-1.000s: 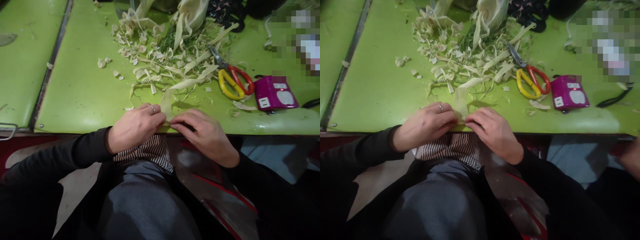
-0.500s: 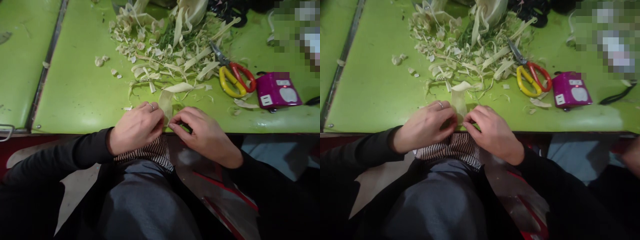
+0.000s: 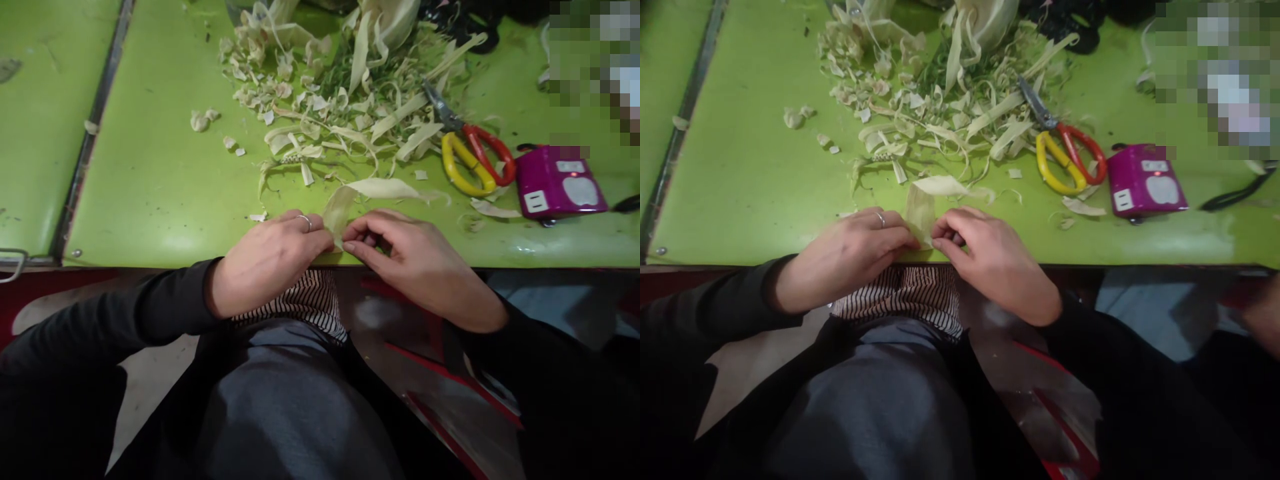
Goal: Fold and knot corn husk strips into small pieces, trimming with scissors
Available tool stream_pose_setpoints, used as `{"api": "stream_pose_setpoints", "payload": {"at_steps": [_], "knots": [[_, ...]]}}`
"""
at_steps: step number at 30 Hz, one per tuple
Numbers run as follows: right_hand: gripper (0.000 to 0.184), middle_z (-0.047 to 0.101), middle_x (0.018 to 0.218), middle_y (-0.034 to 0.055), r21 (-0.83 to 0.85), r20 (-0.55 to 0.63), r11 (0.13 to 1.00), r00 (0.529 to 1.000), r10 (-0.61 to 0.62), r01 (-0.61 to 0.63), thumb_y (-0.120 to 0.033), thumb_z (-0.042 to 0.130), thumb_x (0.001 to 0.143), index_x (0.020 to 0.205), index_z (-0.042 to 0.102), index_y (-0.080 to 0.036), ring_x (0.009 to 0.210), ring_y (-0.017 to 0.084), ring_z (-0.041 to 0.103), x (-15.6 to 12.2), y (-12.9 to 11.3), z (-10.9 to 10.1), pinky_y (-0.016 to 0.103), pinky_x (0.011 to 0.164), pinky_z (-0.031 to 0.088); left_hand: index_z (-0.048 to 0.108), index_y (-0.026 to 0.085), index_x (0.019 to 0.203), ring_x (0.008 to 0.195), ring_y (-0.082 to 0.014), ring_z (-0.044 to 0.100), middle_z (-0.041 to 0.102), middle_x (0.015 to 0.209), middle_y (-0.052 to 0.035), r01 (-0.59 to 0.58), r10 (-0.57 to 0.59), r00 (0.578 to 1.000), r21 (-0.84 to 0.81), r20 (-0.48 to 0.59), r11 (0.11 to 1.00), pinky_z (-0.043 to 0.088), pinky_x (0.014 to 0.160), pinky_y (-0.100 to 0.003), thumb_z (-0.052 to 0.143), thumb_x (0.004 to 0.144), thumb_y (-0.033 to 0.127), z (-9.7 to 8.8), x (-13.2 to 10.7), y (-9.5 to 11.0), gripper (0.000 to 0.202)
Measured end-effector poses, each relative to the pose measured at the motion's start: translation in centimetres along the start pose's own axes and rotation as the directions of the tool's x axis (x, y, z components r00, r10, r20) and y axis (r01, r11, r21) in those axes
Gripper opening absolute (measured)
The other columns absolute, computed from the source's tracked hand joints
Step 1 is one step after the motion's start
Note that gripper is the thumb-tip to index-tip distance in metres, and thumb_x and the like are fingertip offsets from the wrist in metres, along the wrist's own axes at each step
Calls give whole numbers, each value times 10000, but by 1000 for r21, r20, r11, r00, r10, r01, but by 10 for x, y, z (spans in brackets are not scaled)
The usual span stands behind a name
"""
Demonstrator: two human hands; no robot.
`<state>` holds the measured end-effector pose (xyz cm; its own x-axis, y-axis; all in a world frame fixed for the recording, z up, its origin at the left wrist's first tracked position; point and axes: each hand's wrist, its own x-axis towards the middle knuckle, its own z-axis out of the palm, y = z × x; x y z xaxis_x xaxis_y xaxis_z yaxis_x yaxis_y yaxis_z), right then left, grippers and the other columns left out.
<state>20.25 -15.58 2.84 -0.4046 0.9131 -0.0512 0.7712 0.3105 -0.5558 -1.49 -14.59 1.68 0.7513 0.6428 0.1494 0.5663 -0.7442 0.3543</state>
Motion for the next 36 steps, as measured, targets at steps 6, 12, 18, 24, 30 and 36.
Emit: {"api": "stream_pose_setpoints", "payload": {"at_steps": [6,12,18,24,30,36], "knots": [[147,686,929,66,-61,-81,984,982,-173,169,-192,535,936,904,678,-207,882,211,665,-2,6,5,350,804,529,667,175,1032,749,-152,590,656,888,-38,4,-1,999,81,-36,997,468,641,-248,433,987,98,-1,-4,1,250],[235,697,933,85,-218,-98,909,919,-382,355,-148,493,950,970,722,-197,887,218,656,-6,12,10,359,793,545,661,151,987,740,-158,592,671,909,-41,-68,77,995,146,-63,987,473,643,-264,433,996,105,-1,-4,2,233],[193,721,946,93,-255,-111,868,878,-465,427,-176,549,936,989,733,-191,885,227,664,-10,16,10,384,780,552,647,161,1017,756,-153,603,663,919,-42,-66,72,997,202,-22,977,463,633,-250,464,1013,191,-1,-3,-1,185],[219,738,956,87,-260,-84,897,917,-389,357,-234,518,971,971,737,-217,879,238,667,-9,16,10,412,778,546,615,147,1005,754,-161,603,655,900,-60,-130,126,991,296,33,946,441,603,-250,430,1021,186,-4,3,2,189],[252,711,870,97,-333,-112,889,922,-369,315,-236,484,982,898,716,-186,839,239,645,-7,11,16,396,784,524,597,126,935,801,-190,598,628,892,-87,-33,12,996,259,86,965,442,609,-263,452,993,161,-3,13,4,159],[213,685,853,92,-357,-163,876,902,-401,325,-241,519,973,857,684,-172,828,235,627,-4,9,19,383,781,519,623,117,990,776,-178,591,639,948,-95,51,-68,992,154,105,987,424,589,-257,496,977,211,-5,14,3,158]]}}
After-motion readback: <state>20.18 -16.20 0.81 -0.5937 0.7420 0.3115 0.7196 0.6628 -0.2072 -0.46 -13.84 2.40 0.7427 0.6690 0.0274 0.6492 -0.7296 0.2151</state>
